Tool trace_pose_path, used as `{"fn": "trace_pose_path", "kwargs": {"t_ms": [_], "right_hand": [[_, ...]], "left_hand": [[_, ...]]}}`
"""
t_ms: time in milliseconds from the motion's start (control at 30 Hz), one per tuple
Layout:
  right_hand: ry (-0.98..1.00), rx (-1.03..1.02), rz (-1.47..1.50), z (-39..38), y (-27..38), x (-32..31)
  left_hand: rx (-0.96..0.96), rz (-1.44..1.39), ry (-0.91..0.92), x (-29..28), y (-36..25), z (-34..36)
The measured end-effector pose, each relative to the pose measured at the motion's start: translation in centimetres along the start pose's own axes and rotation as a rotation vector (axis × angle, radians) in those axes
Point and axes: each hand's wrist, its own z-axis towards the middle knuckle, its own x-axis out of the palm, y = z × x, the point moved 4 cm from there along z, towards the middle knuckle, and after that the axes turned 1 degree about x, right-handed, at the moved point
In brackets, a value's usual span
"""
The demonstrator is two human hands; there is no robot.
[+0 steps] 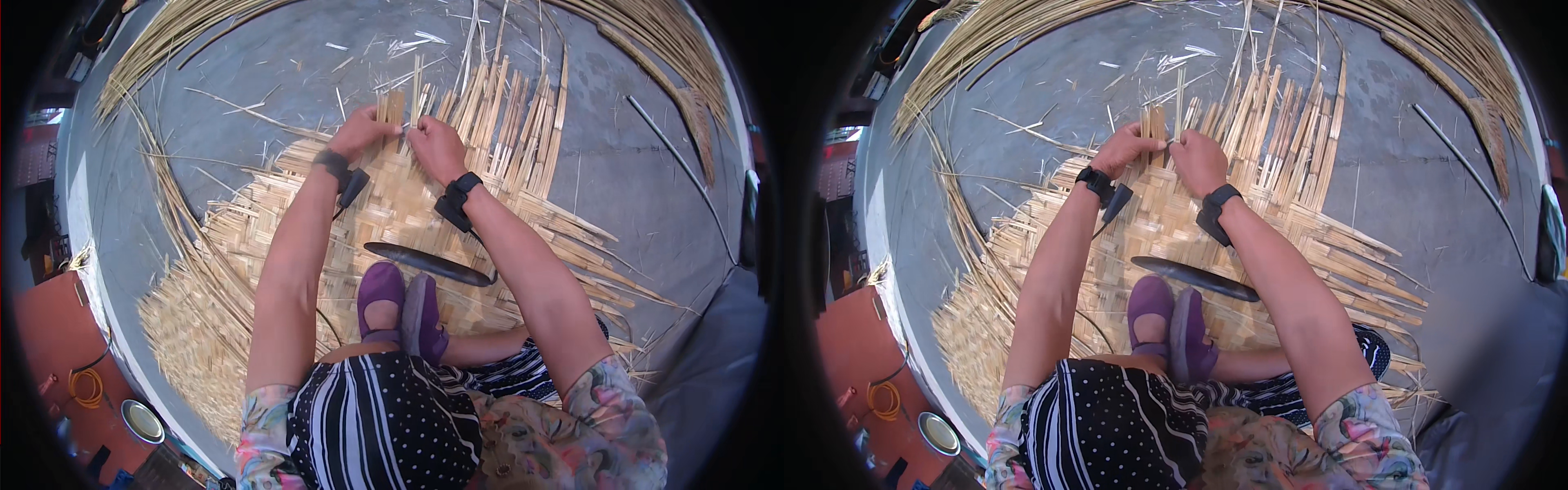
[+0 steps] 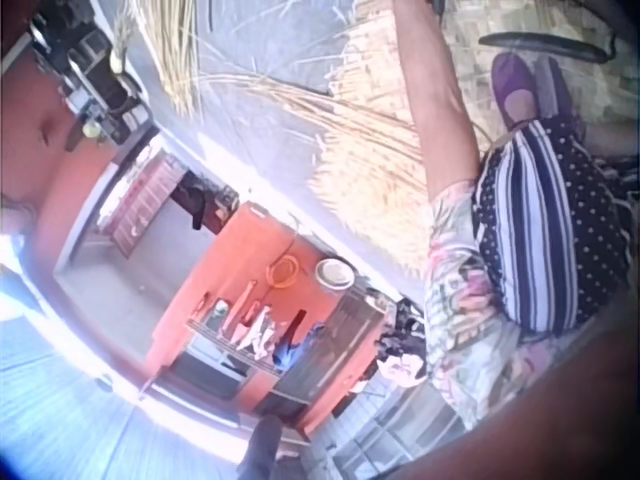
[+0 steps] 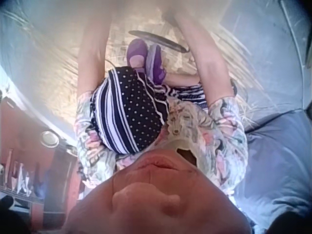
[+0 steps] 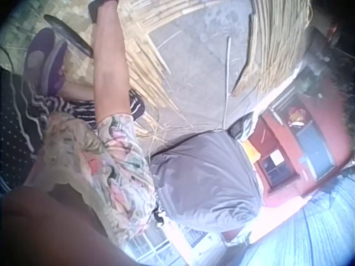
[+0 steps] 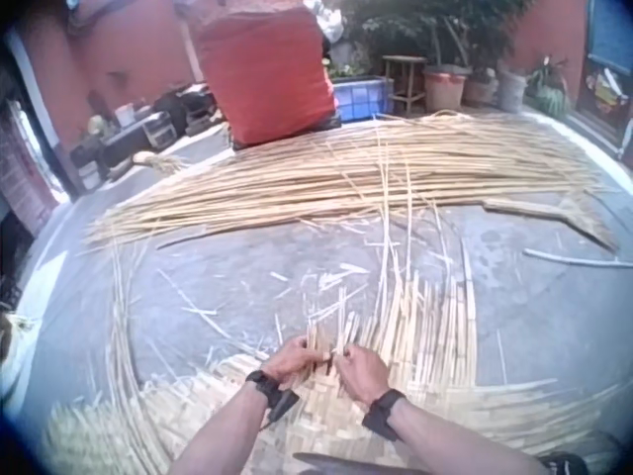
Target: The person is weaving a large circular mat using thin strips of bamboo or similar plant material, using a knife for trimming and a PVC pipe as a guide.
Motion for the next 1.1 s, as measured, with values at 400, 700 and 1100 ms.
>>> {"fn": "trace_pose_path", "kwargs": {"t_ms": [400,700,1100], "right_hand": [[-0.065,-0.470,0.093,-3.1,-1.2,0.1],[0.065,-0.388,-0.742,-10.9,-5.6,-2.5],[-0.349,-0.250,-0.547,-15.3,-11.5,-16.6]], "left_hand": [[0.396,-0.037,-0.627,-0.4,3.1,-2.6],[0.341,0.530,-0.793,-0.6,4.0,-3.9],[0.713,1.052,-0.683,6.1,3.8,-9.4]]}}
